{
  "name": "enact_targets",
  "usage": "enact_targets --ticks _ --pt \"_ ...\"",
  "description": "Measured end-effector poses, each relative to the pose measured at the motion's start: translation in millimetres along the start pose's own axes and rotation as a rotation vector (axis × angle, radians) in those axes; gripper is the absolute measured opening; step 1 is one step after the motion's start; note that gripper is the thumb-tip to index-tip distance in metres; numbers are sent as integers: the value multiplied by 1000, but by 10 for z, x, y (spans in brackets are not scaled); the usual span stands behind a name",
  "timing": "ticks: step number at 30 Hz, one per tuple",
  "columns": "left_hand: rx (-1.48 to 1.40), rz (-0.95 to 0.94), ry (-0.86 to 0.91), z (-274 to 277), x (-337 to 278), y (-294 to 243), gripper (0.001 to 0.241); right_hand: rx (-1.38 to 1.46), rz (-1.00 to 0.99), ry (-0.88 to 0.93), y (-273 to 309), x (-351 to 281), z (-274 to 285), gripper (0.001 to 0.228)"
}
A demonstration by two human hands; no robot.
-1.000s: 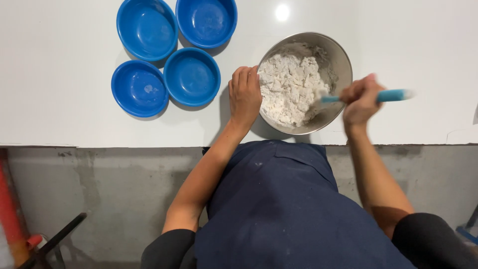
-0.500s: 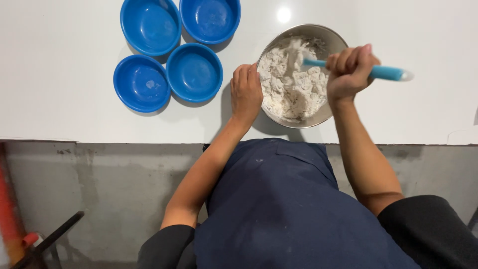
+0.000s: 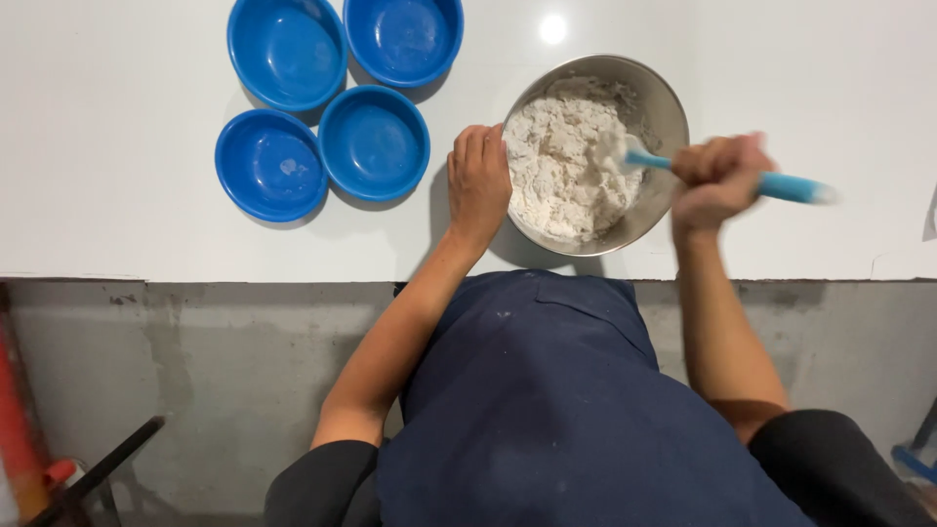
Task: Pour liquids and sugar into a bowl of flour and mix with a spatula.
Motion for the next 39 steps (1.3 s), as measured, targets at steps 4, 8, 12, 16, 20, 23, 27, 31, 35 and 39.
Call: enact_targets --ticks 4,8,12,16,20,23,27,31,35,39 --pt "46 10 3 -27 -1 4 26 10 -118 19 -361 -348 -74 49" --pt "51 -9 12 -27 9 -49 25 44 -321 203 84 -379 44 51" --pt "20 -6 25 -49 -12 -16 25 12 -339 445 235 -327 214 55" --pt "5 -9 52 -40 14 12 26 -106 -219 658 -136 -481 0 56" --pt "4 -61 36 -48 13 20 24 -171 -19 738 -687 -209 -229 58" --pt "23 -70 35 -41 14 32 24 -135 -5 713 -659 0 -355 57" --pt "5 -63 16 -59 26 40 25 35 -154 800 3 -6 -305 58" --pt "6 -56 25 -69 29 39 24 -144 -191 879 -37 -509 41 55" --pt "42 -131 20 -18 80 17 23 -364 200 787 -328 -401 -200 55" --pt "61 -159 22 -8 105 21 23 -154 38 633 -457 -125 -371 56"
Point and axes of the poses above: each hand's wrist, its own x-axis towards the middle knuckle, its own z-axis out of the back of the hand, y = z × x, the point moved 1 cm from there along x, towards the middle knuckle, and after that the axes turned 10 degrees about z, right-handed, at the moved point
